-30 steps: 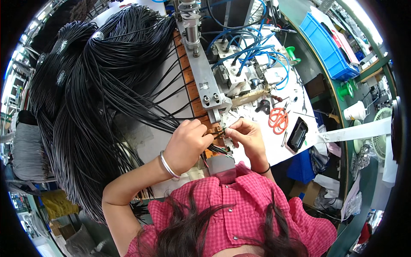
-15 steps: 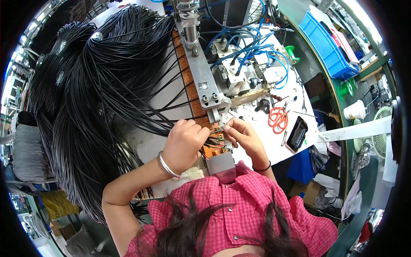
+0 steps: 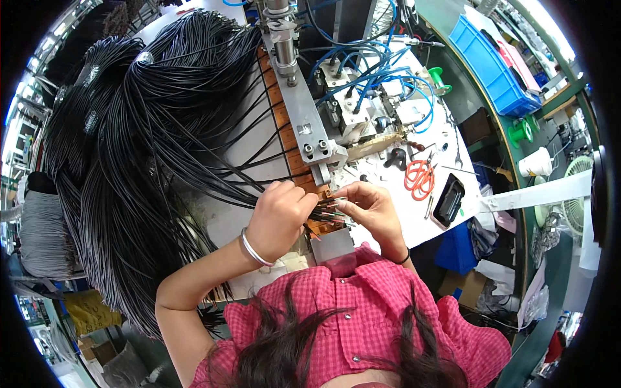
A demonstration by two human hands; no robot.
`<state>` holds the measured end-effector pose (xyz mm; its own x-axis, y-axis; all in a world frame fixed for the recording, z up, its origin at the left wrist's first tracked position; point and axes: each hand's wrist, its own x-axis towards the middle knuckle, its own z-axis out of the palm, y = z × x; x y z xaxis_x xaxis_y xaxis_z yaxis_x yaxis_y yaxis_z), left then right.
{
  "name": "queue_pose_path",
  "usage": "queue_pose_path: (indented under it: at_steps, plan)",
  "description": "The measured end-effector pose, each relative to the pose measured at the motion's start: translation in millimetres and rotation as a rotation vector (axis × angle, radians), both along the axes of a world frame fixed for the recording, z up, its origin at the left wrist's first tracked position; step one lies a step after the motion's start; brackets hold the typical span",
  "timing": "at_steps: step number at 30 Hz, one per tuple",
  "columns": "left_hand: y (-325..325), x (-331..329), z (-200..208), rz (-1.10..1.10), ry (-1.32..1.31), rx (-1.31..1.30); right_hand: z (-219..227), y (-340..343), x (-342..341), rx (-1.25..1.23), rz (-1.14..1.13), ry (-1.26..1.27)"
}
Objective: The person holds a bundle of cables and positions the exposed wire ends into a machine fixture by hand.
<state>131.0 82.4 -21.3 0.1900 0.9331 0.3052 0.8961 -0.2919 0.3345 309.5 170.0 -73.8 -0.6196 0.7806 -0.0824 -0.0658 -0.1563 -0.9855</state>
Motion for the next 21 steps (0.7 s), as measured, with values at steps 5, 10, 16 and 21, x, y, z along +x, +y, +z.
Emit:
queue_pose_path:
  at_steps: [5,10,16,21]
  plan:
    - [1,-2,4,0.002,-0.037,-0.029,8,-2,-1,0.0,-0.058,-0.01]
    - [-1,0,3,0.002,-0.007,-0.031,0,-5,2,-0.022,-0.127,-0.002]
    - [-2,0,2,0.003,-0.034,-0.018,7,-1,6,-0.166,0.017,0.139]
    - [-1,0,4,-0.022,-0.034,-0.011,15,-1,5,-0.278,0.125,0.135]
